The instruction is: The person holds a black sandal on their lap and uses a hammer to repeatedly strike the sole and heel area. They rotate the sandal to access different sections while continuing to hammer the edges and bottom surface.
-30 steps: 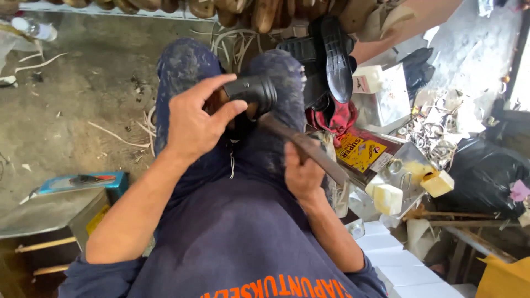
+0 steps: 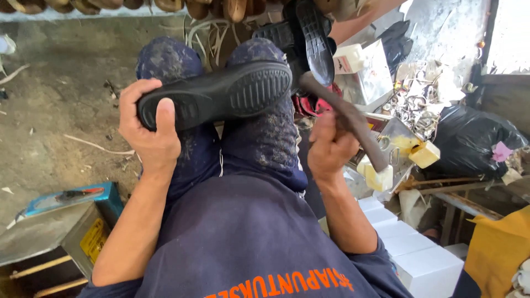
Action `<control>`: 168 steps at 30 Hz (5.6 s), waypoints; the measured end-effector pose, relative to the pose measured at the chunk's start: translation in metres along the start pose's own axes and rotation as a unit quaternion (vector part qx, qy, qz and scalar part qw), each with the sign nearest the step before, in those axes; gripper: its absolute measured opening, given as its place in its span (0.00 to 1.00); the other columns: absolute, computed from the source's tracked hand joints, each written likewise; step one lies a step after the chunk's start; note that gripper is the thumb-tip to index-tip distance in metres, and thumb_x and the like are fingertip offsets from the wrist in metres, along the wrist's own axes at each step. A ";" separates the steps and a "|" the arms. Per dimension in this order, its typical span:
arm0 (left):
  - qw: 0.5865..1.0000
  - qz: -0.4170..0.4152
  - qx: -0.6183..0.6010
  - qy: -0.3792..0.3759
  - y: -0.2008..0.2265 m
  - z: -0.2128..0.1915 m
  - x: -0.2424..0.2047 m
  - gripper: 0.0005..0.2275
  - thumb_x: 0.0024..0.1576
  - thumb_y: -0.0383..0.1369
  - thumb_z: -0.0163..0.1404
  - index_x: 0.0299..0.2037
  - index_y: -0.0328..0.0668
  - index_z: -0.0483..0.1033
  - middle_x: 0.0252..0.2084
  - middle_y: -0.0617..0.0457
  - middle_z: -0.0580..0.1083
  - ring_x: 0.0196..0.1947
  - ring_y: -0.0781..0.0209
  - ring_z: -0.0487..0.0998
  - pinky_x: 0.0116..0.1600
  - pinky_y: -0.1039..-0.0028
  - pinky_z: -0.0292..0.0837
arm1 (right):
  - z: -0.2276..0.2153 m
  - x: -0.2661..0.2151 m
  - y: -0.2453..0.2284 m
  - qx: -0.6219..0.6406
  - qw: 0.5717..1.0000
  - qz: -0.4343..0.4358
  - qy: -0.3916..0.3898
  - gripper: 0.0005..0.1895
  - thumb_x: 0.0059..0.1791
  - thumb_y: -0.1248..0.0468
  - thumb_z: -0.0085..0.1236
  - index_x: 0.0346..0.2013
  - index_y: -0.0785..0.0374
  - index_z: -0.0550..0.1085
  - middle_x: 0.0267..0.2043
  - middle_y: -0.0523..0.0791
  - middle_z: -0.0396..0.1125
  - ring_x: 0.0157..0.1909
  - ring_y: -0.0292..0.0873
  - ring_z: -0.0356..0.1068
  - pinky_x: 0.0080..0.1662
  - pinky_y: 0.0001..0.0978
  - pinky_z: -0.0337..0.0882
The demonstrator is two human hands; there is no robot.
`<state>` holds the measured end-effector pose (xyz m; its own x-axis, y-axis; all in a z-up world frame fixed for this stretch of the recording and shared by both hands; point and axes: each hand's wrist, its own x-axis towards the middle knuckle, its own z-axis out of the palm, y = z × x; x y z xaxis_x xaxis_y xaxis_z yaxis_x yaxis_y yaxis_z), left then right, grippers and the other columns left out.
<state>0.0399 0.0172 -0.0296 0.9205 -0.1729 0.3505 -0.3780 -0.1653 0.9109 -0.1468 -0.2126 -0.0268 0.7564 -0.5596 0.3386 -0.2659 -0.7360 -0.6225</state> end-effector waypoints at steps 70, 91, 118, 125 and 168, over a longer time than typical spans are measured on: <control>0.850 -0.293 -0.131 -0.417 0.032 0.010 -0.031 0.37 0.53 0.44 0.55 0.75 0.51 0.57 0.68 0.45 0.69 0.66 0.47 0.69 0.70 0.58 0.62 | -0.051 -0.001 0.021 0.121 0.985 0.126 -0.017 0.08 0.59 0.67 0.49 0.42 0.69 0.74 0.20 0.47 0.68 0.21 0.40 0.66 0.32 0.32 0.70; 0.868 -0.411 -0.182 -0.212 0.031 0.026 -0.067 0.42 0.51 0.39 0.65 0.76 0.49 0.55 0.64 0.44 0.73 0.63 0.54 0.73 0.68 0.58 0.65 | 0.005 0.146 -0.017 0.158 0.946 0.159 -0.234 0.20 0.61 0.62 0.43 0.24 0.60 0.69 0.14 0.44 0.61 0.17 0.41 0.63 0.29 0.31 0.66; 0.852 -0.416 -0.186 -0.257 0.037 0.022 -0.057 0.40 0.53 0.44 0.59 0.76 0.50 0.52 0.67 0.46 0.70 0.66 0.52 0.72 0.69 0.60 0.65 | 0.006 0.195 -0.084 0.071 0.915 -0.052 -0.394 0.11 0.61 0.62 0.48 0.38 0.66 0.67 0.15 0.41 0.49 0.15 0.40 0.50 0.20 0.30 0.53; 0.835 -0.456 -0.158 -0.265 0.049 0.019 -0.046 0.39 0.52 0.45 0.56 0.74 0.52 0.52 0.70 0.53 0.68 0.67 0.58 0.71 0.70 0.65 0.63 | 0.021 0.232 -0.082 0.051 0.869 -0.079 -0.486 0.12 0.63 0.62 0.43 0.46 0.70 0.69 0.23 0.39 0.51 0.19 0.33 0.48 0.20 0.28 0.49; 0.893 -0.353 -0.179 -0.213 0.022 0.025 -0.074 0.37 0.56 0.38 0.62 0.76 0.49 0.56 0.62 0.44 0.73 0.61 0.57 0.74 0.67 0.59 0.67 | 0.003 0.107 -0.043 0.082 0.992 0.015 -0.094 0.17 0.60 0.59 0.49 0.28 0.61 0.69 0.19 0.47 0.62 0.25 0.50 0.70 0.36 0.38 0.71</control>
<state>-0.0389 0.0021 -0.0409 0.7672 -0.5138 -0.3839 0.4077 -0.0715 0.9103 -0.0526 -0.2403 0.0342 0.8521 -0.4879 0.1897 -0.2013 -0.6400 -0.7415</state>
